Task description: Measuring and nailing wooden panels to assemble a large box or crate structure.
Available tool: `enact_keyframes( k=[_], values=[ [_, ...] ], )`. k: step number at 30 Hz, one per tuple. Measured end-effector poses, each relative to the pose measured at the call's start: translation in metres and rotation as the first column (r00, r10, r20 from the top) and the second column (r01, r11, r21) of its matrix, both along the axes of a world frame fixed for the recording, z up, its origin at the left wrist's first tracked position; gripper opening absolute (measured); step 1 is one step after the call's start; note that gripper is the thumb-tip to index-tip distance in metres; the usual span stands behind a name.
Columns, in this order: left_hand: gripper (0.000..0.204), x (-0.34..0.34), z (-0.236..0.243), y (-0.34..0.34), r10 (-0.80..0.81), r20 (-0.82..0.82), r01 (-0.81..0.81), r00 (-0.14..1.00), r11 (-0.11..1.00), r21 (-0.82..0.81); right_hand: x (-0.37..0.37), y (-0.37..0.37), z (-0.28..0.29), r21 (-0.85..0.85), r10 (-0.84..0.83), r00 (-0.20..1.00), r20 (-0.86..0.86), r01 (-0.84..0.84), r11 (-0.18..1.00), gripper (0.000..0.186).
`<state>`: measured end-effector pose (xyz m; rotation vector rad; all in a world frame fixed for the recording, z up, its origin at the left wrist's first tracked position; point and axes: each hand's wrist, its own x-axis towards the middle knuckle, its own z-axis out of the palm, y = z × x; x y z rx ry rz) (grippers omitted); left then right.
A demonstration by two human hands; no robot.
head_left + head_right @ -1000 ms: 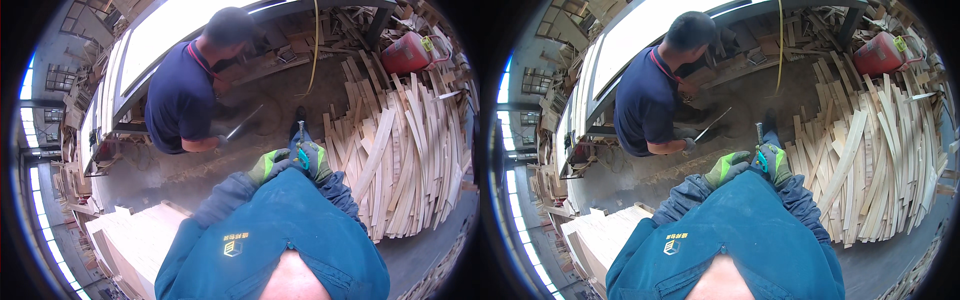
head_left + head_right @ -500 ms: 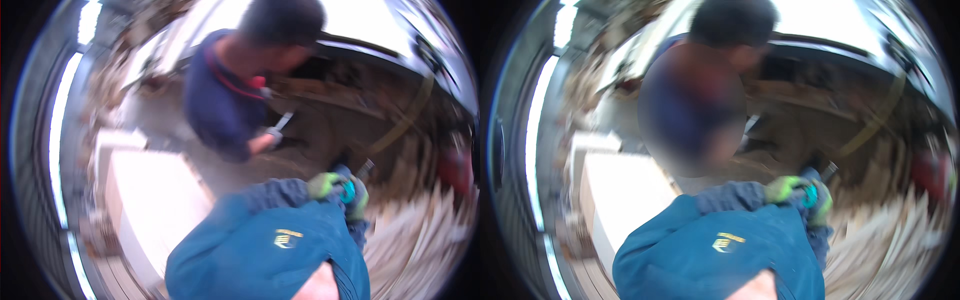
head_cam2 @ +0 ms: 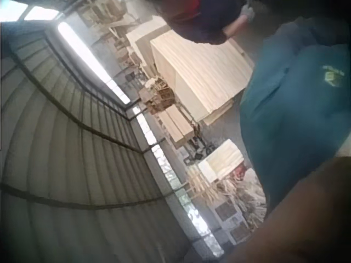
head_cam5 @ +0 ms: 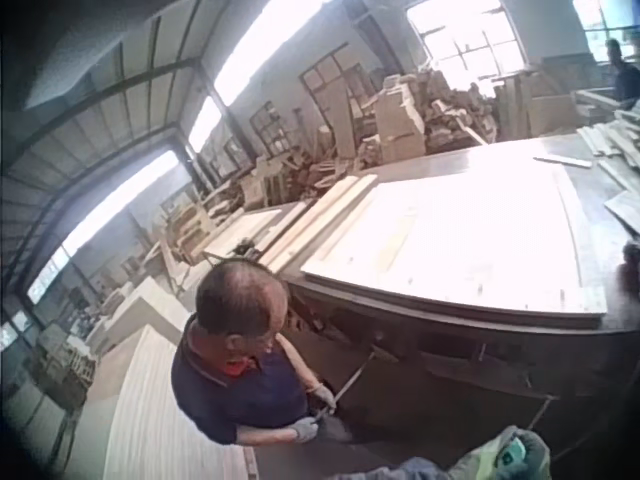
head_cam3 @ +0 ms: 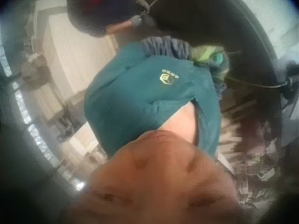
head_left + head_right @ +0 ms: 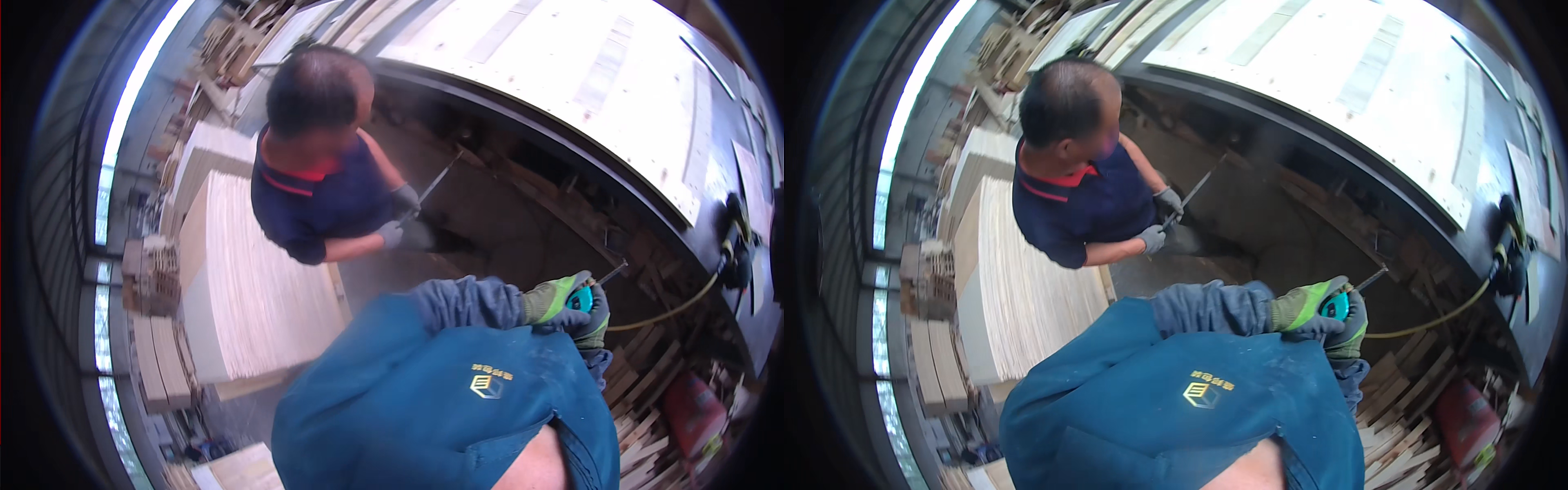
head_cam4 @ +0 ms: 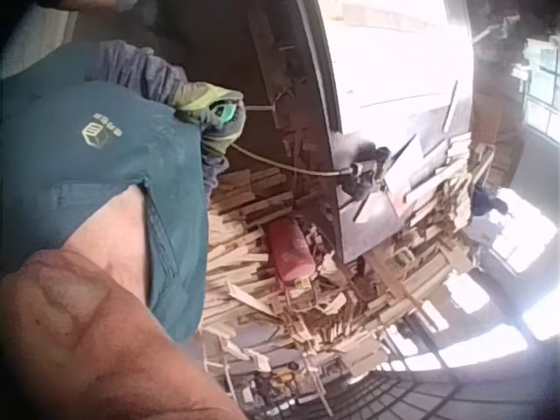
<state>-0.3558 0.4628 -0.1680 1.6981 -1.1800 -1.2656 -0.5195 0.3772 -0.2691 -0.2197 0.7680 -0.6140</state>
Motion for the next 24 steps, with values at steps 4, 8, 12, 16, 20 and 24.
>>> enact_keyframes(
  k=[4, 8, 12, 16, 20, 24],
  values=[
    [0.113, -0.009, -0.037, -0.091, 0.038, 0.065, -0.031, 0.997, 0.993, -0.111, -0.008, -0.092, -0.001, -0.213, 0.122, 0.990, -0.074, -0.135, 0.968, 0.034],
    [0.118, 0.013, -0.032, -0.145, 0.046, 0.198, 0.005, 0.979, 0.968, -0.249, 0.012, -0.139, 0.045, -0.313, 0.107, 0.986, -0.129, -0.143, 0.939, 0.036],
    [0.118, 0.132, 0.037, -0.041, -0.095, 0.096, 0.111, 0.991, 0.978, -0.175, 0.105, -0.015, 0.072, -0.587, -0.005, 0.892, -0.452, -0.294, 0.755, 0.029],
    [0.101, 0.183, -0.005, -0.120, -0.256, -0.056, 0.238, 0.965, 0.945, -0.225, 0.128, -0.083, 0.054, -0.593, -0.001, 0.847, -0.532, -0.373, 0.714, 0.032],
    [0.073, 0.288, 0.003, -0.199, -0.590, -0.471, 0.656, 0.655, 0.754, -0.031, 0.168, -0.166, 0.056, -0.443, -0.450, 0.810, -0.376, 0.269, 0.855, 0.030],
    [0.085, 0.456, 0.021, -0.248, -0.662, -0.519, 0.813, 0.541, 0.570, 0.121, 0.154, -0.258, 0.080, -0.507, -0.721, 0.580, -0.380, 0.521, 0.686, 0.030]
  ],
)
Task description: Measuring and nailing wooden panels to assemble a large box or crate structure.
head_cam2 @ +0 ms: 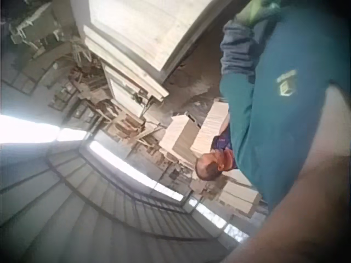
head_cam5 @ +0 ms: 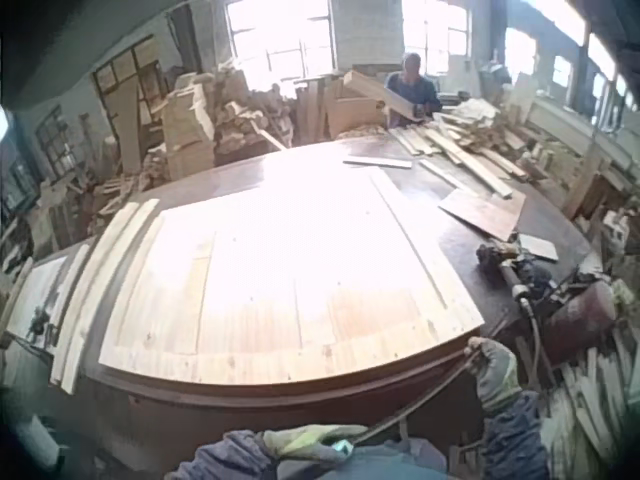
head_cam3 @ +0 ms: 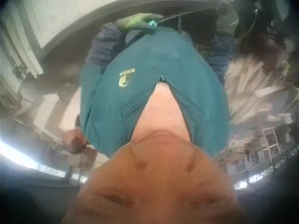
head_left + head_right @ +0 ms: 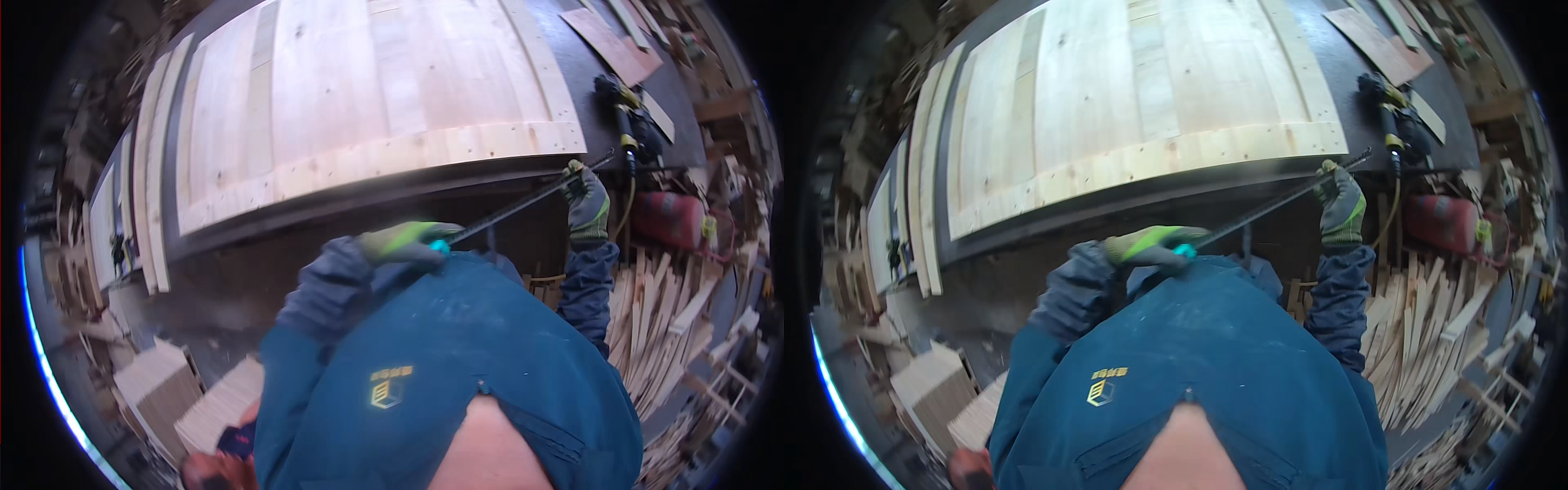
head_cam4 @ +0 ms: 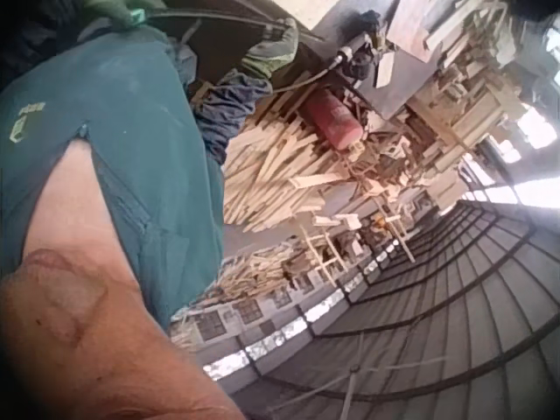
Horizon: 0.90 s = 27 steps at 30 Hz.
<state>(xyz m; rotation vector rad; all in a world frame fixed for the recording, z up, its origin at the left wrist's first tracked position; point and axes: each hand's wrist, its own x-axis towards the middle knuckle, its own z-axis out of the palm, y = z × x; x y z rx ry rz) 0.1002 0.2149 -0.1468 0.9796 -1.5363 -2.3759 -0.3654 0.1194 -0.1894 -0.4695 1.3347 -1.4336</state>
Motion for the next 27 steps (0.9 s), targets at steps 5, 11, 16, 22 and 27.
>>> enact_keyframes(
  k=[5, 11, 16, 22, 27],
  values=[
    [0.064, 0.184, -0.011, -0.039, -0.046, 0.303, 0.023, 0.952, 0.997, 0.079, -0.034, -0.051, -0.006, 0.070, -0.001, 1.000, -0.011, 0.002, 0.998, 0.025],
    [0.040, 0.273, -0.023, -0.107, 0.011, 0.621, -0.111, 0.784, 0.986, 0.122, 0.087, -0.132, -0.042, 0.346, 0.155, 0.988, 0.004, -0.147, 0.927, 0.027],
    [0.032, 0.276, -0.024, -0.164, 0.443, 0.689, -0.426, 0.574, 0.880, -0.212, 0.102, -0.215, -0.069, 0.438, 0.275, 0.940, 0.203, -0.338, 0.833, 0.025],
    [0.029, 0.290, -0.081, -0.251, 0.546, 0.704, -0.320, 0.454, 0.838, -0.443, 0.084, -0.312, -0.107, 0.521, 0.346, 0.864, 0.365, -0.497, 0.694, 0.016],
    [0.029, 0.279, -0.090, -0.294, 0.532, 0.700, -0.204, 0.477, 0.841, -0.501, 0.078, -0.326, -0.112, 0.621, 0.391, 0.889, 0.237, -0.448, 0.643, 0.033]
  ],
)
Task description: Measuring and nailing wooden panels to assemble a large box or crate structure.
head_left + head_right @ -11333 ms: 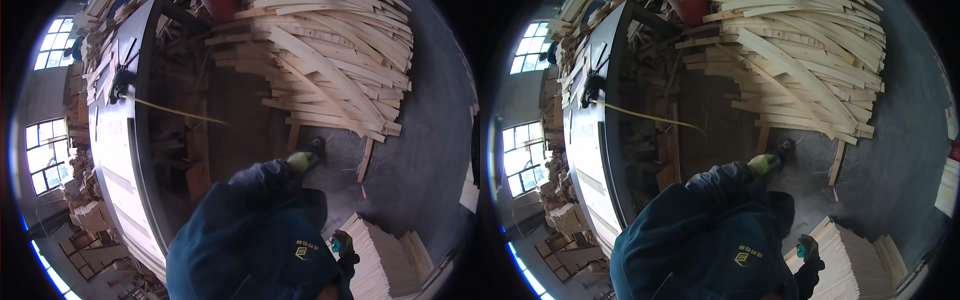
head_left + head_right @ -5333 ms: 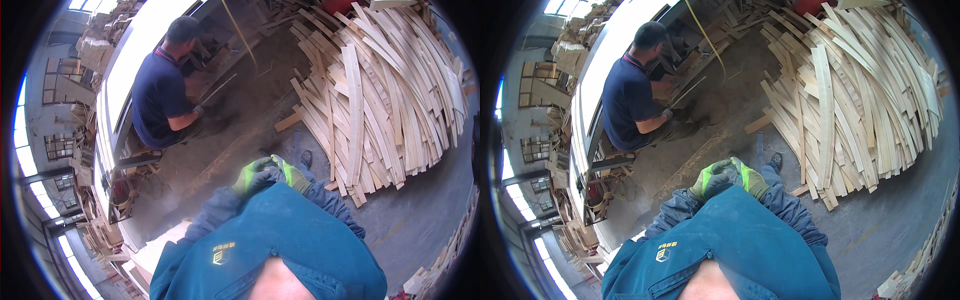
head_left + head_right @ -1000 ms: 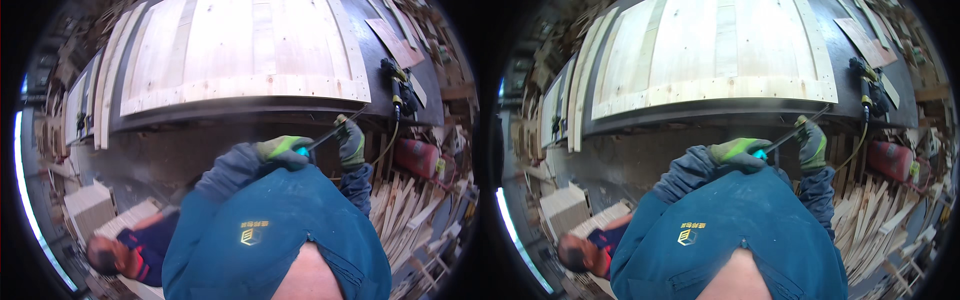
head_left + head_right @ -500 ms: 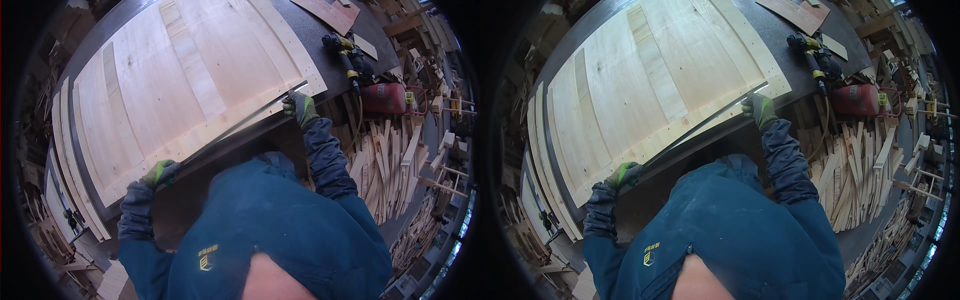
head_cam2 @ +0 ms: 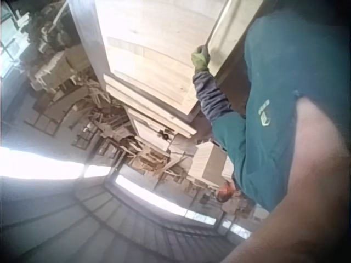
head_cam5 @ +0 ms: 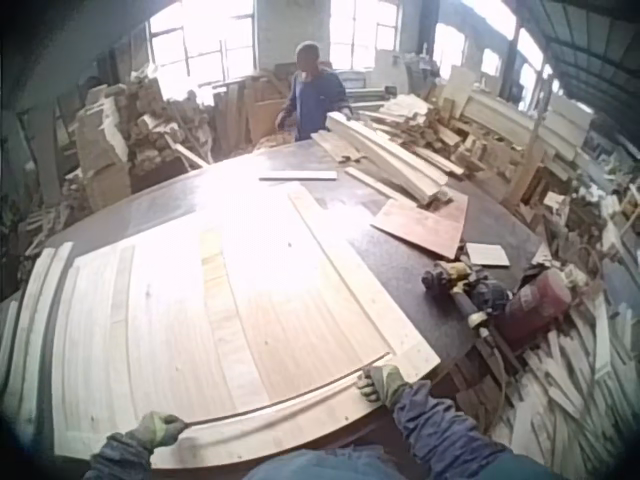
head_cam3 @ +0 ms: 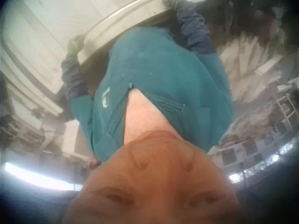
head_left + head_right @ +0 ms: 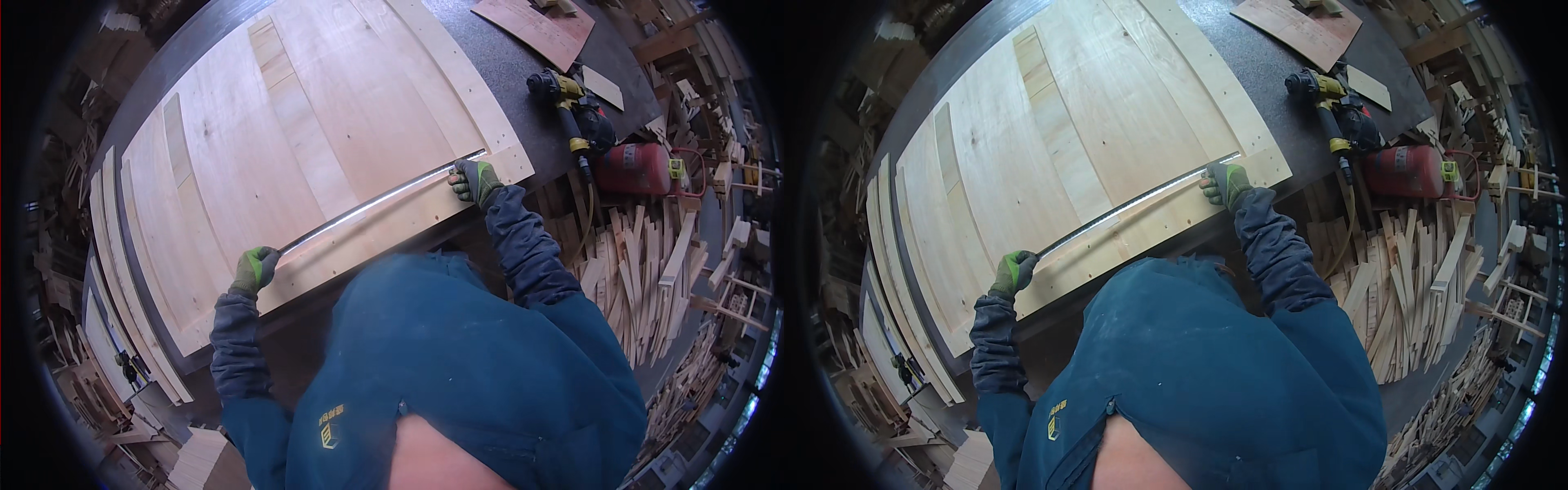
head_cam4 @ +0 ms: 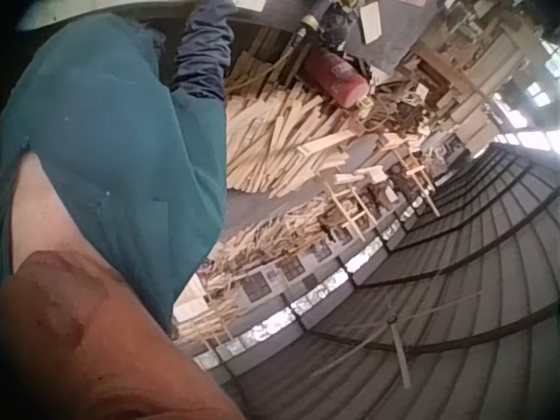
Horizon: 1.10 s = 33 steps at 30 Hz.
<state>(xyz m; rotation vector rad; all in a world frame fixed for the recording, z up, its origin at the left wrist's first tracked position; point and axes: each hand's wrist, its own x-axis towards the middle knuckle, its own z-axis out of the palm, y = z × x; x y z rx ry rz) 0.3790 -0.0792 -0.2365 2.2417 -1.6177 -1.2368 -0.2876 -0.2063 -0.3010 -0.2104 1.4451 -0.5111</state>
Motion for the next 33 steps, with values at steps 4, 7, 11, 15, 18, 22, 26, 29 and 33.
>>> enact_keyframes(
  k=[4, 7, 11, 15, 18, 22, 26, 29, 33],
  values=[
    [0.034, 0.008, -0.018, -0.009, -0.032, 0.007, 0.031, 0.999, 0.994, 0.104, 0.018, 0.002, 0.005, 0.007, -0.023, 0.999, -0.026, 0.023, 1.000, 0.036],
    [0.038, 0.006, -0.025, -0.042, -0.119, -0.035, 0.122, 0.992, 0.986, 0.110, -0.003, 0.001, -0.045, -0.006, -0.152, 0.970, 0.192, 0.156, 0.988, 0.041],
    [0.038, 0.025, -0.051, -0.049, -0.156, -0.030, 0.158, 0.987, 0.986, 0.058, 0.018, -0.012, -0.052, 0.022, -0.136, 0.987, 0.084, 0.135, 0.991, 0.045],
    [0.036, 0.048, -0.062, -0.052, -0.146, -0.021, 0.147, 0.989, 0.986, 0.081, 0.057, -0.019, -0.048, -0.032, -0.115, 0.983, -0.142, 0.112, 0.993, 0.042],
    [0.038, 0.054, -0.064, -0.061, -0.143, 0.002, 0.142, 0.990, 0.982, 0.126, 0.067, -0.024, -0.051, -0.021, -0.123, 0.984, -0.131, 0.122, 0.992, 0.042],
    [0.039, 0.056, -0.059, -0.067, -0.136, -0.005, 0.136, 0.991, 0.988, 0.067, 0.076, -0.027, -0.052, -0.007, -0.122, 0.988, -0.093, 0.121, 0.993, 0.041],
    [0.039, 0.064, -0.071, -0.067, -0.140, 0.036, 0.139, 0.989, 0.990, 0.019, 0.115, -0.039, -0.032, -0.028, -0.050, 0.978, -0.202, 0.045, 0.999, 0.043],
    [0.039, 0.061, -0.073, -0.072, -0.154, 0.057, 0.153, 0.986, 0.988, 0.020, 0.146, -0.057, -0.024, -0.124, -0.078, 0.948, -0.309, 0.040, 0.991, 0.043],
    [0.039, 0.057, -0.068, -0.076, -0.152, 0.056, 0.149, 0.987, 0.987, 0.059, 0.204, -0.097, 0.000, -0.223, -0.013, 0.946, -0.324, -0.063, 0.973, 0.044]
  ],
)
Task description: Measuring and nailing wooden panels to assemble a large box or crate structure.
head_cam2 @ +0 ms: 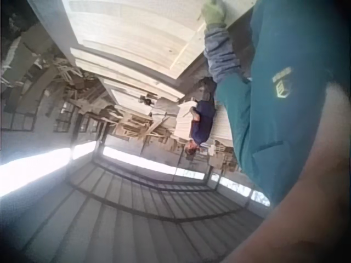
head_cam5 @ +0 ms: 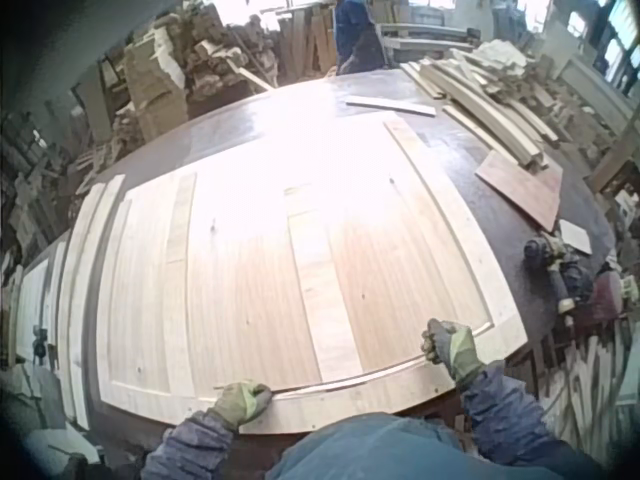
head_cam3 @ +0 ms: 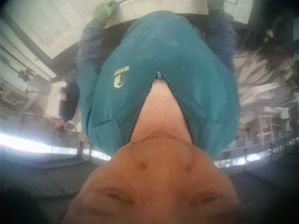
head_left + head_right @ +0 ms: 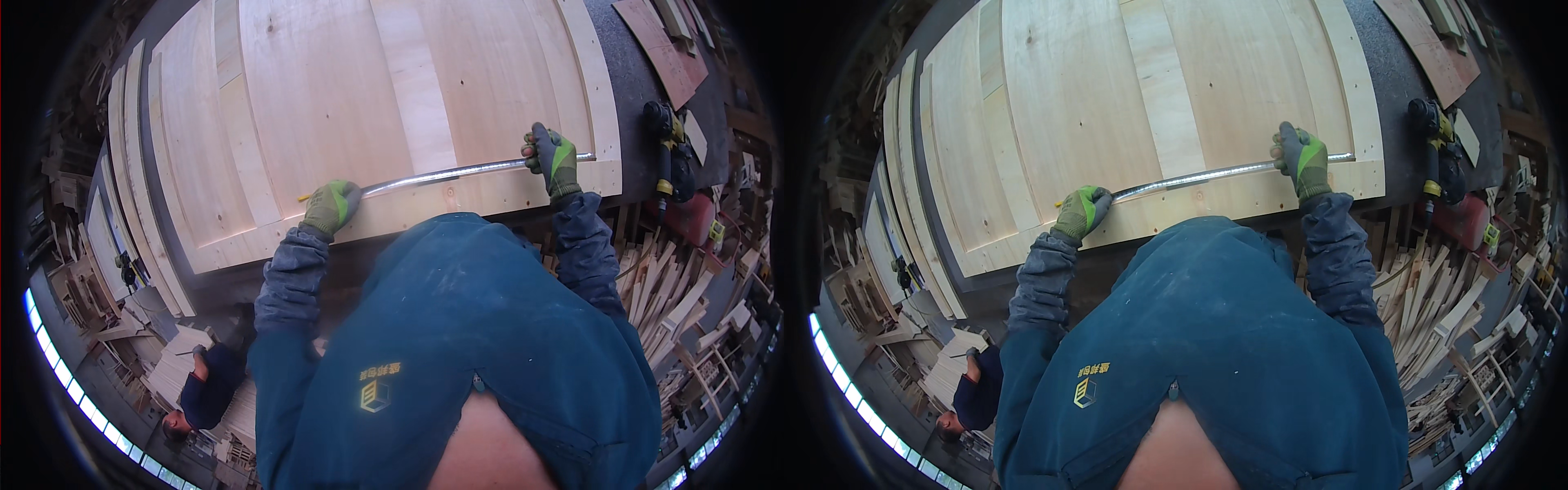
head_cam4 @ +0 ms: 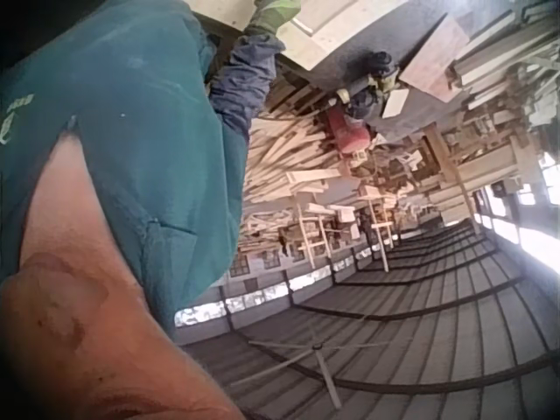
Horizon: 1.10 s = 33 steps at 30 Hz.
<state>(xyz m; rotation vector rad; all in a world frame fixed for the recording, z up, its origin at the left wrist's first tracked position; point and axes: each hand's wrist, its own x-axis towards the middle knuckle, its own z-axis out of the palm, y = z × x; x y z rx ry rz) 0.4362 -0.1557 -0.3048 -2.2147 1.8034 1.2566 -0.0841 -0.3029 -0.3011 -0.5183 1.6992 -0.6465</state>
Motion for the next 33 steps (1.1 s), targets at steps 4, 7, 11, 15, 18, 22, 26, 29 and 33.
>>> enact_keyframes(
  k=[4, 7, 11, 15, 18, 22, 26, 29, 33],
  values=[
    [0.041, -0.002, 0.001, 0.001, -0.013, 0.007, 0.013, 1.000, 1.000, -0.009, 0.056, -0.031, 0.016, -0.135, 0.179, 0.982, -0.058, -0.185, 0.973, 0.043],
    [0.041, -0.004, 0.002, 0.001, -0.010, 0.011, 0.011, 1.000, 1.000, -0.018, 0.080, -0.039, 0.010, -0.175, 0.429, 0.871, -0.238, -0.473, 0.864, 0.045],
    [0.041, -0.003, 0.004, 0.006, -0.015, 0.012, 0.015, 1.000, 1.000, 0.000, 0.101, -0.027, 0.007, -0.074, 0.621, 0.580, -0.528, -0.760, 0.646, 0.051],
    [0.041, -0.001, 0.002, 0.014, -0.004, 0.012, 0.004, 1.000, 1.000, 0.005, 0.091, -0.011, -0.002, -0.039, 0.626, 0.568, -0.534, -0.756, 0.653, 0.052],
    [0.038, 0.003, 0.000, 0.016, -0.024, 0.007, 0.024, 1.000, 0.999, -0.029, 0.065, 0.002, -0.013, -0.076, 0.557, 0.686, -0.468, -0.659, 0.748, 0.052],
    [0.037, -0.002, -0.001, 0.012, -0.029, 0.007, 0.030, 1.000, 0.999, -0.026, 0.020, 0.015, -0.021, -0.094, 0.350, 0.880, -0.320, -0.397, 0.913, 0.047],
    [0.039, -0.003, 0.004, 0.012, -0.047, 0.010, 0.047, 0.999, 0.997, -0.061, -0.007, 0.042, 0.005, -0.151, 0.146, 0.971, -0.187, -0.176, 0.973, 0.036],
    [0.035, -0.002, 0.014, 0.026, -0.038, -0.095, 0.023, 0.995, 0.987, -0.158, -0.031, 0.080, 0.018, -0.204, 0.040, 0.995, -0.088, -0.058, 0.977, 0.030],
    [0.029, 0.009, 0.080, 0.072, 0.181, -0.341, -0.189, 0.922, 0.982, 0.011, -0.073, 0.144, 0.046, -0.269, -0.223, 0.974, 0.030, 0.223, 0.937, 0.028]
  ],
)
